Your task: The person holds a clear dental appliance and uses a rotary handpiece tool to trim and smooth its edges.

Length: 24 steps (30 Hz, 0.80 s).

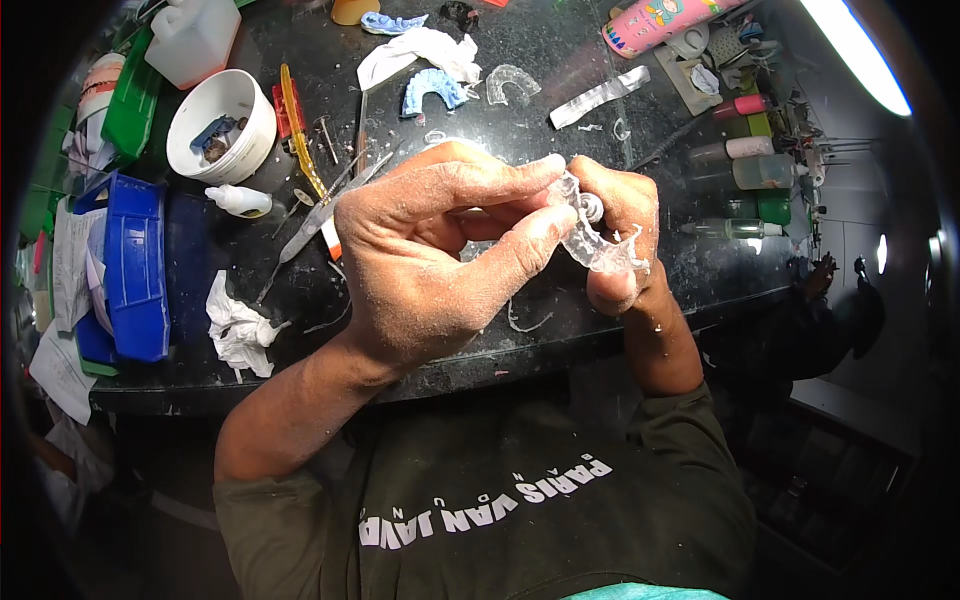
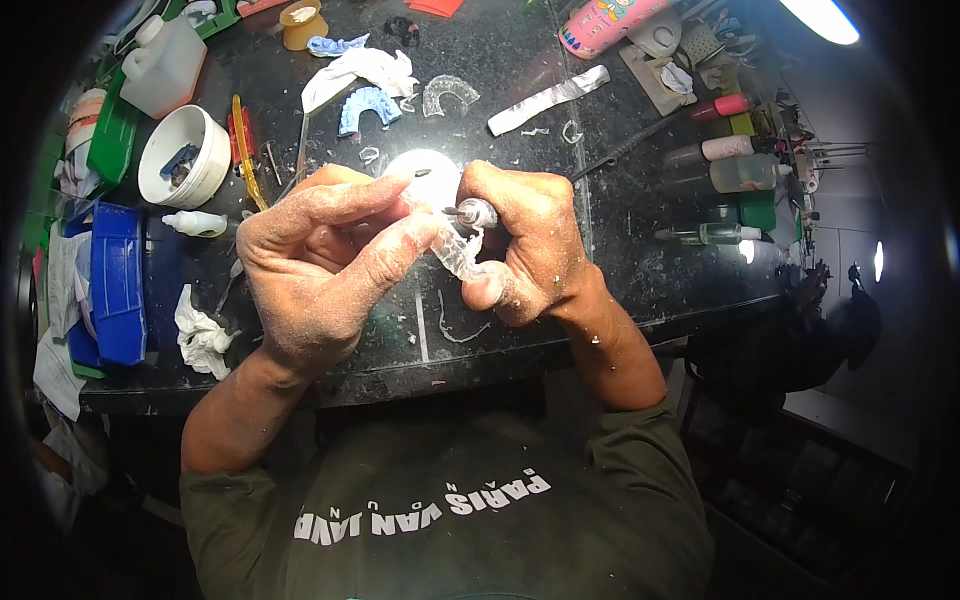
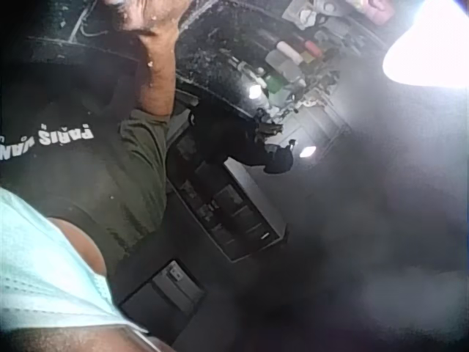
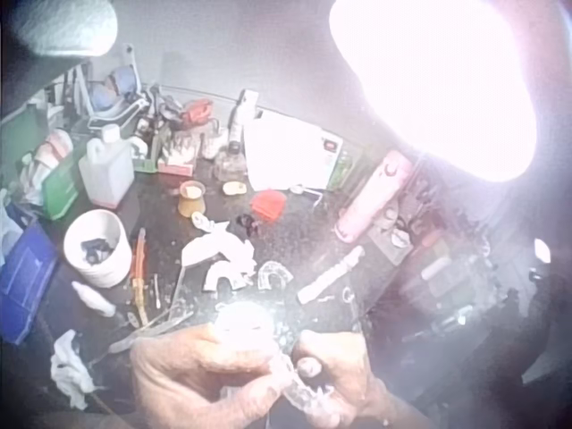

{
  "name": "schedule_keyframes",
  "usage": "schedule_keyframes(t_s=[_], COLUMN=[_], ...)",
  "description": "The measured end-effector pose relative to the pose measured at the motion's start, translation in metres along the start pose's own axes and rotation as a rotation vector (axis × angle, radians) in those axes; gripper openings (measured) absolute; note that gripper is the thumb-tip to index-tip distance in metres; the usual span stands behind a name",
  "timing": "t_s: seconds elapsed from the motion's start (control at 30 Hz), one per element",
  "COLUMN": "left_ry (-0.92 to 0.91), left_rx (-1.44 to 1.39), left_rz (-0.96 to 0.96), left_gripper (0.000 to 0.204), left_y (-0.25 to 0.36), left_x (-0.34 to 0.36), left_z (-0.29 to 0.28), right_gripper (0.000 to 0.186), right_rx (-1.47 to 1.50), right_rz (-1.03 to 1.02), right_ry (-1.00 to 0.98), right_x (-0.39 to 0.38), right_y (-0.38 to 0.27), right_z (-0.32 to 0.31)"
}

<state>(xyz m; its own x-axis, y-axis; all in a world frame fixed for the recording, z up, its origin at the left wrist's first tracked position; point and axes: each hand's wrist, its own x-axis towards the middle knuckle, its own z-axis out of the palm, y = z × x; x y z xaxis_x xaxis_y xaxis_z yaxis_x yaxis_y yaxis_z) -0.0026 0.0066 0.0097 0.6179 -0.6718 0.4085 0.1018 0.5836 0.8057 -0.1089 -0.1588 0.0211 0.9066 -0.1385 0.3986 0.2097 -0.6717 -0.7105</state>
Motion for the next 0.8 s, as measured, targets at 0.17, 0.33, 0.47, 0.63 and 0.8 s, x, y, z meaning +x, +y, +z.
schedule_keyframes(t_s=[0.17, 0.33, 0.47, 0.63, 0.8], left_ry=[-0.007, 0.013, 0.010, 0.050, 0.027], left_rx=[-0.030, -0.014, -0.013, 0.009, 0.034], left_rz=[0.017, 0.011, 0.015, 0.025, 0.020], left_gripper=[0.030, 0.029, 0.030, 0.024, 0.029], left_y=[-0.0030, -0.0010, -0.0023, -0.0014, 0.0008], left_x=[-0.0001, 0.0007, 0.0002, 0.0016, 0.0014], left_z=[-0.0020, 0.0001, -0.0008, 0.0002, -0.0008], right_gripper=[0.078, 0.079, 0.079, 0.077, 0.072], right_rx=[0.035, 0.068, 0.093, 0.056, 0.044], right_rz=[0.052, 0.054, 0.053, 0.024, 0.003], right_ry=[-0.013, -0.014, 0.004, -0.005, -0.016], right_x=[0.0017, 0.0004, 0.0008, -0.0006, 0.0010], right_y=[-0.0069, -0.0068, -0.0064, -0.0046, -0.0065], right_z=[0.0015, 0.0021, 0.0043, 0.0030, -0.0001])
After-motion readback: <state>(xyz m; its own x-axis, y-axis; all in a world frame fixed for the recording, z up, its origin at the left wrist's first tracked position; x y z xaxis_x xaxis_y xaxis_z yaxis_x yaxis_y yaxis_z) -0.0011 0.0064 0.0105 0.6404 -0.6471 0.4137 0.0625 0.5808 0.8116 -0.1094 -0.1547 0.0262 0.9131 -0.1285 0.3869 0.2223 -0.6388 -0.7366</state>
